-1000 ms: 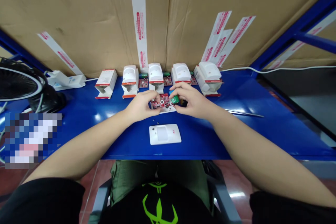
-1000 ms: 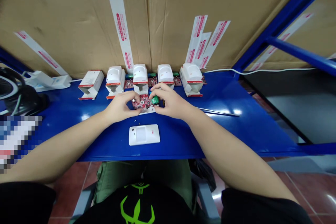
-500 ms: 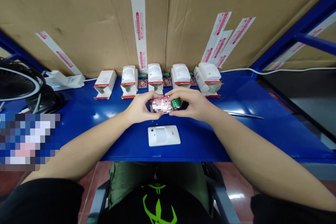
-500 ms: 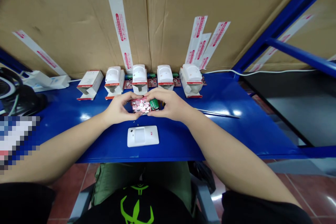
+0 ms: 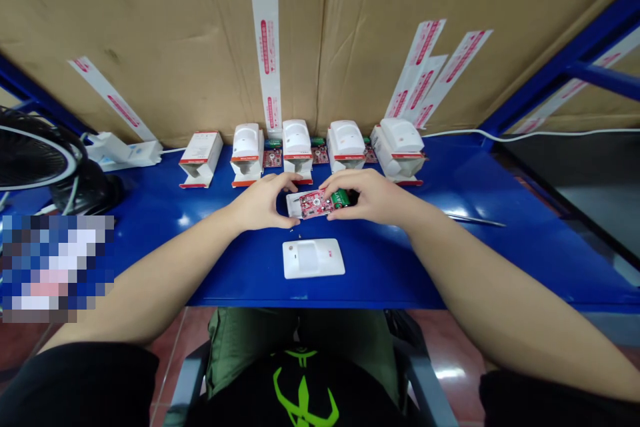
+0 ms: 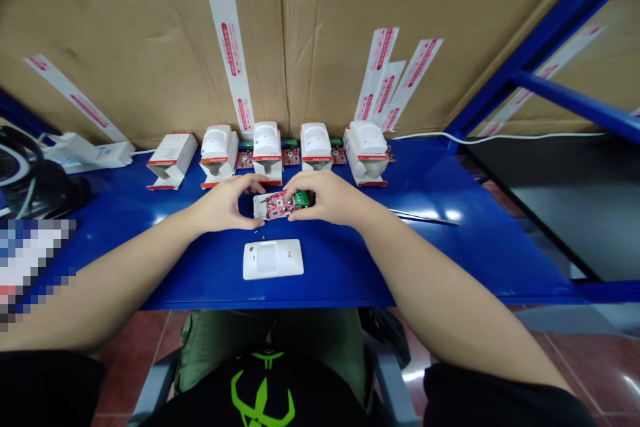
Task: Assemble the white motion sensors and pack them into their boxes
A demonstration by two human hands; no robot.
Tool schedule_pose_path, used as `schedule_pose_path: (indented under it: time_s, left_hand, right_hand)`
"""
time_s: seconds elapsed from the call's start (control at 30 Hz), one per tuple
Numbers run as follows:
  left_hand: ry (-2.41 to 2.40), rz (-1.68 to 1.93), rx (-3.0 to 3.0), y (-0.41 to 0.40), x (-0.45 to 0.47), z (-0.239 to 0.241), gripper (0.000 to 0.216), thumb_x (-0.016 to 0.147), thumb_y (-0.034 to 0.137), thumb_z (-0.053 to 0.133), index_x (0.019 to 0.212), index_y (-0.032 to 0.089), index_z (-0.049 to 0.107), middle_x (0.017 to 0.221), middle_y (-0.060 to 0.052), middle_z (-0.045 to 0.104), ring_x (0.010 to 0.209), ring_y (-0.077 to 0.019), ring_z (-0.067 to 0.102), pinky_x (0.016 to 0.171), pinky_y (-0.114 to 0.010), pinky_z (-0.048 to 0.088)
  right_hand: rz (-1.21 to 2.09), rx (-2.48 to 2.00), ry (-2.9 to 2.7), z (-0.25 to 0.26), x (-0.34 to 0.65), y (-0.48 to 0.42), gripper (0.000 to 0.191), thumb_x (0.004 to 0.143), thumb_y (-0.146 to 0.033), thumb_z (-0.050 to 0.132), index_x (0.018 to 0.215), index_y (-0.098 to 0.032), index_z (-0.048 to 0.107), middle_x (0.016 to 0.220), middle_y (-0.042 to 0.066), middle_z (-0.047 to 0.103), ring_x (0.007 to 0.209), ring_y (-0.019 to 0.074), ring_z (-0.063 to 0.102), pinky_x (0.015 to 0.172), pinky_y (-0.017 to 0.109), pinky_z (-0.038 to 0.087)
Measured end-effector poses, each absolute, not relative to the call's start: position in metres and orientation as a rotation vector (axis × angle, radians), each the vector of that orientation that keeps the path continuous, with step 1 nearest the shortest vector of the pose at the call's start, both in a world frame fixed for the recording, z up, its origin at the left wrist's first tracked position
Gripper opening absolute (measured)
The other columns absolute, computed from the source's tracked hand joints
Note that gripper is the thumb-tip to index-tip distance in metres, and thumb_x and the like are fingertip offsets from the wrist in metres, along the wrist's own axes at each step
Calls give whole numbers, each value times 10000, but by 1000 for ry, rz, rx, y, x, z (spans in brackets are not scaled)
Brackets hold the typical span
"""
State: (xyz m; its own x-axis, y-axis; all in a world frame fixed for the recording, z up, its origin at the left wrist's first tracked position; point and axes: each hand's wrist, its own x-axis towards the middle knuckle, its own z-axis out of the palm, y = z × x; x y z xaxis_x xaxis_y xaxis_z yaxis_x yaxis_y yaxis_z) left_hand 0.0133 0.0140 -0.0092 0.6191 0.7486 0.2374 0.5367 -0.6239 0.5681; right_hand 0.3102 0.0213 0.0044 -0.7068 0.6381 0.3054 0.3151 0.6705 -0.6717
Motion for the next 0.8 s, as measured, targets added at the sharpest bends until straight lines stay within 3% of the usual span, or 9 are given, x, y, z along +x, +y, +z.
schedule_pose_path:
  time_s: [0.17,0.37,0.6,0.8]
  left_hand:
    - [934,683,2301,18,12,-14,747,732,293,926,1407,218,616,1181,-83,833,1062,-281,796,1004,-432,625]
    - [915,677,2331,20,10,-13,710,739,335,914,1386,190,659,1149,-89,838,1037,-275,799,1002,-426,625]
    - [809,658,2463,21,11,-8,381,790,364,880,1127,220,774,1063,-68,821,961,-262,774,962,-436,626]
    - [712,618,2498,22,7,-5,210,885,392,839,979,215,776,1010,-65,767,934,-241,733,937,-423,618]
  right_hand:
    - [744,-767,-2380,-1,298,25,218,851,-348,915,1034,-255,843,1155,76,840,1087,282,782,998,480,615]
    - [659,-820,-2487,-4,285,21,145,893,-292,885,1027,-252,846,1219,80,783,1114,268,757,1042,480,615]
    - [543,-776,-2587,1,280,8,161,942,-197,731,1067,-223,829,1274,107,664,1059,244,718,1014,433,640]
    - [506,-809,-2575,-2,284,6,199,982,-208,664,1091,-223,830,1223,106,673,1040,240,704,1007,430,631]
